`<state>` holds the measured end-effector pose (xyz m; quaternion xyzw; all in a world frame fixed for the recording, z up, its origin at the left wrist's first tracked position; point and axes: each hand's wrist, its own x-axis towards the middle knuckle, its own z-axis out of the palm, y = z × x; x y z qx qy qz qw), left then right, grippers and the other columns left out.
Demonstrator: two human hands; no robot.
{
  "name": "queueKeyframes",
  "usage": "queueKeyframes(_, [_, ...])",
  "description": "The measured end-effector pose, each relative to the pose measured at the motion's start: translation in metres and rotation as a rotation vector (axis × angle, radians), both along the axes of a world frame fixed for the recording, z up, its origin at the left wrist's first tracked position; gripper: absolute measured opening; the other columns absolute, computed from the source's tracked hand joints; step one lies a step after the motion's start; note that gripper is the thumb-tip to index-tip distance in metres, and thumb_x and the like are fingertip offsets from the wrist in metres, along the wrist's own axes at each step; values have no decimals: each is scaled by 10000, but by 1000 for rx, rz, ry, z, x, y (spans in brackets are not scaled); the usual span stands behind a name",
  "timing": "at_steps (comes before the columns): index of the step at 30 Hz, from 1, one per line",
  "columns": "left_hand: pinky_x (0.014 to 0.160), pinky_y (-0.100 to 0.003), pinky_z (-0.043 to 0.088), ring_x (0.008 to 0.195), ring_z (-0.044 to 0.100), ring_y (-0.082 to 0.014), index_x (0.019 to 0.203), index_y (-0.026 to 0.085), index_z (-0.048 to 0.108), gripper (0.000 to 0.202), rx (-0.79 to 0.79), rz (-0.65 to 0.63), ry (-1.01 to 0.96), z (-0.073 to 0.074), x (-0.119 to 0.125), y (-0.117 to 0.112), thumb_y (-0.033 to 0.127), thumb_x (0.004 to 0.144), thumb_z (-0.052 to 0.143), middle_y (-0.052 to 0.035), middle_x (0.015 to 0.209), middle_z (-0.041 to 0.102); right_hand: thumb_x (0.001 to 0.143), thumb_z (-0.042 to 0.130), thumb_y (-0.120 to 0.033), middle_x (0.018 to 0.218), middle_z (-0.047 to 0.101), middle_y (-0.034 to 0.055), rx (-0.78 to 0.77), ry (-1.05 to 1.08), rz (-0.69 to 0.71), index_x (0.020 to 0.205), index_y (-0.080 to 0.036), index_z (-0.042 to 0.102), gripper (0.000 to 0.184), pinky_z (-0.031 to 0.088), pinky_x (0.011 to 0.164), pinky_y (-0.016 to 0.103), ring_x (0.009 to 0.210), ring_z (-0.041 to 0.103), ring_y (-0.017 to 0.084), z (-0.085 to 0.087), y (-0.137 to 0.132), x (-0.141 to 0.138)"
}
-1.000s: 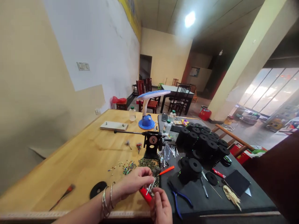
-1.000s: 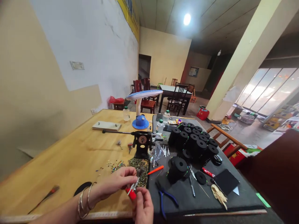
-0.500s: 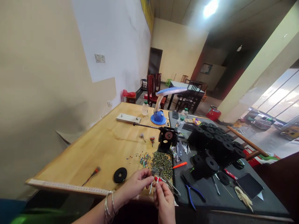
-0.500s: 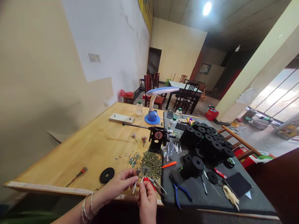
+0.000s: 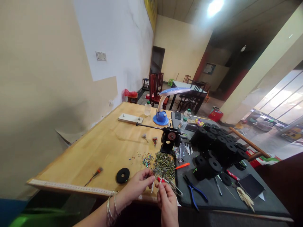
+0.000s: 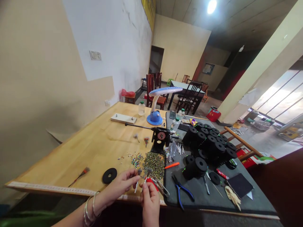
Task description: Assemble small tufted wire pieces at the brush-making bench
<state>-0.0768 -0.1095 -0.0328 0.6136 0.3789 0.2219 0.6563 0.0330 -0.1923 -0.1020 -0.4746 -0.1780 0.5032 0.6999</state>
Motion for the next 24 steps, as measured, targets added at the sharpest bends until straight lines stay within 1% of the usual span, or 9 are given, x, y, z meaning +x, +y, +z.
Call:
queueKeyframes(2, [470, -207, 233, 508, 325, -62, 746, 171, 491, 445, -12, 10, -4, -1, 0, 0, 583, 687, 649, 59, 598, 495, 587, 814, -621, 538, 422, -61, 7, -8, -11, 688, -159, 615, 513, 245, 443, 173, 478, 299, 61, 2, -1, 2])
queueKeyframes(4, [464, -200, 255, 510, 353, -61, 749, 171, 496, 454, -13, 22, -19, -1, 1, 0, 590, 687, 657, 50, 620, 517, 589, 815, -618, 508, 361, -85, 12, -4, -33, 692, -163, 599, 514, 203, 429, 172, 458, 251, 53, 5, -2, 6])
queueKeyframes(6, [467, -193, 303, 557, 455, -78, 772, 169, 515, 476, -6, 32, -48, 2, 1, 0, 610, 680, 669, 18, 689, 573, 571, 817, -629, 501, 341, -95, 20, 15, -80, 707, -163, 594, 535, 171, 419, 168, 445, 231, 47, 11, -1, 12])
queueKeyframes(8, [473, -195, 355, 635, 557, -117, 802, 173, 526, 507, -5, 28, -86, 6, 2, 1, 640, 670, 674, -14, 751, 619, 546, 821, -643, 497, 344, -98, 19, 39, -137, 708, -159, 590, 560, 158, 410, 159, 435, 232, 40, 19, 2, 21])
queueKeyframes(10, [464, -198, 380, 644, 592, -138, 791, 182, 516, 523, -9, 17, -124, 10, 3, 2, 660, 659, 681, -16, 730, 627, 518, 836, -637, 485, 341, -106, 17, 65, -186, 724, -157, 593, 576, 159, 397, 148, 421, 236, 34, 28, 7, 33])
queueKeyframes(12, [448, -198, 383, 588, 573, -128, 754, 189, 504, 514, -6, 11, -149, 10, 4, 3, 658, 659, 692, 2, 656, 603, 507, 844, -626, 465, 327, -121, 26, 85, -198, 758, -159, 600, 584, 152, 374, 146, 394, 223, 29, 35, 12, 45])
queueKeyframes(15, [425, -193, 373, 535, 536, -111, 733, 192, 512, 514, -10, 18, -171, 3, 1, 6, 653, 639, 718, 11, 619, 589, 481, 859, -605, 449, 327, -138, 50, 113, -208, 784, -160, 600, 597, 121, 342, 149, 361, 182, 19, 36, 22, 63])
queueKeyframes(19, [389, -192, 356, 514, 526, -118, 740, 203, 525, 570, -38, 38, -166, -12, -8, 11, 711, 579, 724, 12, 613, 585, 431, 875, -574, 438, 346, -144, 43, 134, -280, 763, -167, 576, 604, 119, 333, 140, 349, 186, 13, 32, 40, 86])
queueKeyframes(24, [386, -198, 365, 512, 525, -126, 744, 210, 541, 580, -42, 47, -165, -19, -21, 15, 733, 570, 721, 7, 606, 583, 377, 878, -519, 431, 402, -139, 40, 111, -374, 838, -182, 565, 651, 146, 340, 128, 344, 218, 14, 34, 68, 118])
